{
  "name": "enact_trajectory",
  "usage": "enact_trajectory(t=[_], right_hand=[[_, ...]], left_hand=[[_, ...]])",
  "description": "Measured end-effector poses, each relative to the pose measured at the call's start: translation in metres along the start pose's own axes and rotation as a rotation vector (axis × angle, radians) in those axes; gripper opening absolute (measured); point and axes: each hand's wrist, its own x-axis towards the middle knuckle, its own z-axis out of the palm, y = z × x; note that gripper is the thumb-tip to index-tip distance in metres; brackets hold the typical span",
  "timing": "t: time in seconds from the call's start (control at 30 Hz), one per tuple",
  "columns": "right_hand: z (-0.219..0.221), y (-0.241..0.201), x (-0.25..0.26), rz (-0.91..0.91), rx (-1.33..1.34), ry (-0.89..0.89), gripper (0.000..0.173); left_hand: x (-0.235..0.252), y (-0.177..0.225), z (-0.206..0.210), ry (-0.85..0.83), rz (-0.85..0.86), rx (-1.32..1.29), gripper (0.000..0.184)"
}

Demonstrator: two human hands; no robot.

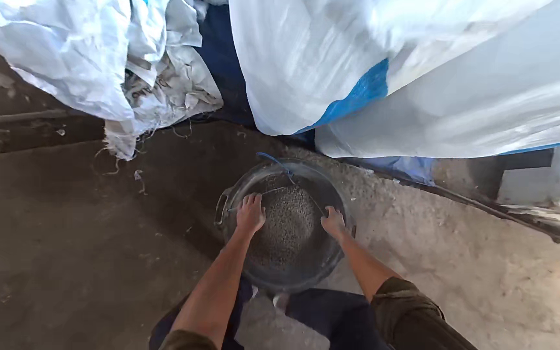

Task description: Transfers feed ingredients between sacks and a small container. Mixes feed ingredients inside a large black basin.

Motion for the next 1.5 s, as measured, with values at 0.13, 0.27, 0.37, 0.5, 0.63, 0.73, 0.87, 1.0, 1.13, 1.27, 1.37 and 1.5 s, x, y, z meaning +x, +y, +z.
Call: enact_trajectory(t=[0.13,0.27,0.37,0.5,0.63,0.73,0.87,1.0,1.13,1.27,1.37,1.5], right_hand=[[0.031,0.018,0.046,0.045,-0.143,-0.089,0.061],[0.006,0.025,0.039,-0.165,0.087,0.021,0.039],[-0.027,0.025,0.024,-0.350,0.201,0.060,0.036],[-0.058,0.008,0.007,-0.548,0.317,0.049,0.031],[-0.064,-0.006,-0.001,-0.728,0.504,0.043,0.032],[-0.061,-0.027,0.000,-0.772,0.582,0.169,0.033],[-0.053,-0.048,0.030,-0.666,0.556,0.278,0.037],[-0.055,-0.060,0.071,-0.567,0.570,0.255,0.039],[-0.046,-0.060,0.082,-0.607,0.508,0.193,0.039],[-0.026,-0.035,0.041,-0.814,0.246,0.714,0.026],[0.021,-0.021,0.028,-1.151,0.052,0.667,0.019],[0.061,-0.055,0.107,-0.838,-0.281,0.117,0.037]], left_hand=[[0.053,0.010,0.026,-0.164,-0.066,0.087,0.050],[0.059,0.011,-0.005,-0.262,0.155,-0.079,0.042],[0.066,0.031,-0.040,-0.346,0.359,0.016,0.040],[0.072,0.064,-0.057,-0.238,0.345,-0.299,0.037],[0.059,0.101,-0.063,-0.142,0.140,-0.794,0.061],[0.071,0.126,-0.065,-0.081,0.168,-0.945,0.056],[0.100,0.144,-0.062,0.132,0.323,-0.995,0.042],[0.054,0.119,-0.022,0.350,0.462,-0.713,0.027],[0.055,0.071,0.020,-0.327,0.393,-0.205,0.036],[0.095,0.047,0.018,0.109,0.311,-0.449,0.038],[0.111,0.044,0.014,0.229,0.404,-0.442,0.034],[0.126,0.027,0.044,0.103,0.206,-0.120,0.040]])
